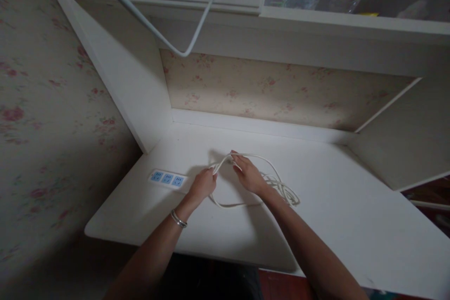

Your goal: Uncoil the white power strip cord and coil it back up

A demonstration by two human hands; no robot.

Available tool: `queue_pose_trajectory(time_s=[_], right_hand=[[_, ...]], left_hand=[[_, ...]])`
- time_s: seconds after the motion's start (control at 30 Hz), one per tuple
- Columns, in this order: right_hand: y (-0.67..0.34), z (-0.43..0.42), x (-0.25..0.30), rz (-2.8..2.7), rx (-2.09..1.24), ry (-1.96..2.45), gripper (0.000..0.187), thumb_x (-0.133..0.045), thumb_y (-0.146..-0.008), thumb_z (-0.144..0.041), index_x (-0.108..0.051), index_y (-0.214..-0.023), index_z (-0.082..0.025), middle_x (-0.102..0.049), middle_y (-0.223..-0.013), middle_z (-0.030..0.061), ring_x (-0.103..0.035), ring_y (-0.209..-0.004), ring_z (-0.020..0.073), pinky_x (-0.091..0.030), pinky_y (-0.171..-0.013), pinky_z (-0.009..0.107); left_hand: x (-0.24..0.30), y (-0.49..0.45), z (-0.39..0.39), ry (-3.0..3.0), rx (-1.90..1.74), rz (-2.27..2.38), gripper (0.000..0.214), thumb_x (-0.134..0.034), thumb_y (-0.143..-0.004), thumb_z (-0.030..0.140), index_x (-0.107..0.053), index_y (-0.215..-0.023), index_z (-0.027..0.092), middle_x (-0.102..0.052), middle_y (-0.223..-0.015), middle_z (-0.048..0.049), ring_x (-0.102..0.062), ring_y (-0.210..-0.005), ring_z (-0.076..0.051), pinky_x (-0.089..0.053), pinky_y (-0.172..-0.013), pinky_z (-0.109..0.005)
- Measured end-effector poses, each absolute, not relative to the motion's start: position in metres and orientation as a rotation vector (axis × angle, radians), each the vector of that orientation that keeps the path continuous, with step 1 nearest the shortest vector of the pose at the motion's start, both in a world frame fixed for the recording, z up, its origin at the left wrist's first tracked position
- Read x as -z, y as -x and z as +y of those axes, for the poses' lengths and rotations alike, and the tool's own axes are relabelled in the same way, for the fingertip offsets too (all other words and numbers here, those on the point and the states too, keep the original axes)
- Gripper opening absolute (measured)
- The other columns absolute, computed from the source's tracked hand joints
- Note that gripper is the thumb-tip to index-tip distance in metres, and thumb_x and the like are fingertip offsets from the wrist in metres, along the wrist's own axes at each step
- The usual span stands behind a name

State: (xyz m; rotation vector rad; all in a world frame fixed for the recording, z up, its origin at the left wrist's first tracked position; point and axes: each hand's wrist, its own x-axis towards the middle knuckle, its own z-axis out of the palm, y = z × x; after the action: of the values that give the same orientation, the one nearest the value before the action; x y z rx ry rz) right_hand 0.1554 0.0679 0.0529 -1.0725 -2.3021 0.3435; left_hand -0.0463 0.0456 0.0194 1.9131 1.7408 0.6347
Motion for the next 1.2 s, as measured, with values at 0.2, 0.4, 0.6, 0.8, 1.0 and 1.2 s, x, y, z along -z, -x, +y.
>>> queue_pose_trajectory(time_s=[0.2,0.4,0.6,0.8,1.0,1.2], right_hand=[[-0.135,0.073,-0.048,-2.442,-0.449,1.270,0.064,-0.046,-0.089,-0.025,-0.023,-0.146,-0.009,-0.047,-0.138,0.0205,-0.045,-0.127,0.0268,-0.035,-0.105,0.043],[-0.120,0.061,-0.053,-2.594,-0.603,1.331,0.039,-0.028,-0.099,-0.036,-0.058,-0.113,-0.016,-0.070,-0.100,0.0126,-0.065,-0.094,0.0237,-0.043,-0.084,0.033],[-0.125,0.037,-0.079,-2.585,-0.623,1.533,0.042,-0.026,-0.099,-0.034,-0.063,-0.096,-0.013,-0.070,-0.094,0.0156,-0.066,-0.085,0.0232,-0.040,-0.070,0.029],[-0.182,0.011,-0.120,-2.494,-0.870,1.473,0.041,-0.031,-0.098,-0.041,-0.063,-0.090,-0.017,-0.068,-0.083,0.0084,-0.061,-0.072,0.0182,-0.038,-0.065,0.028],[-0.237,0.006,-0.141,-2.311,-0.936,1.562,0.044,-0.033,-0.095,-0.048,-0.063,-0.081,-0.018,-0.063,-0.071,0.0039,-0.056,-0.066,0.0175,-0.039,-0.062,0.029],[-0.309,0.018,-0.168,-1.899,-0.724,1.753,0.049,-0.044,-0.086,-0.059,-0.066,-0.077,-0.017,-0.059,-0.060,0.0031,-0.047,-0.050,0.0125,-0.036,-0.049,0.026]], left_hand=[[-0.018,0.046,0.045,-1.916,-0.634,1.580,0.025,-0.045,-0.089,0.029,-0.068,-0.087,0.017,-0.071,-0.092,-0.0147,-0.065,-0.087,-0.026,-0.043,-0.079,-0.034],[-0.024,0.048,0.044,-1.834,-0.741,1.378,0.041,-0.035,-0.092,0.042,-0.068,-0.090,0.018,-0.072,-0.092,-0.0071,-0.063,-0.084,-0.021,-0.045,-0.076,-0.028],[-0.031,0.043,0.049,-1.673,-0.764,1.363,0.048,-0.036,-0.088,0.051,-0.066,-0.082,0.015,-0.069,-0.082,-0.0056,-0.059,-0.079,-0.020,-0.043,-0.073,-0.027],[-0.041,0.032,0.050,-1.487,-0.644,1.332,0.060,-0.031,-0.085,0.066,-0.059,-0.076,0.014,-0.052,-0.059,0.0014,-0.046,-0.054,-0.013,-0.034,-0.053,-0.025],[-0.051,0.013,0.050,-1.622,-0.507,1.353,0.065,-0.023,-0.085,0.069,-0.060,-0.074,0.016,-0.056,-0.064,-0.0014,-0.052,-0.062,-0.017,-0.035,-0.059,-0.027],[-0.046,0.015,0.053,-1.885,-0.434,1.385,0.066,-0.029,-0.082,0.074,-0.057,-0.064,0.017,-0.057,-0.060,-0.0009,-0.053,-0.061,-0.017,-0.033,-0.058,-0.026]])
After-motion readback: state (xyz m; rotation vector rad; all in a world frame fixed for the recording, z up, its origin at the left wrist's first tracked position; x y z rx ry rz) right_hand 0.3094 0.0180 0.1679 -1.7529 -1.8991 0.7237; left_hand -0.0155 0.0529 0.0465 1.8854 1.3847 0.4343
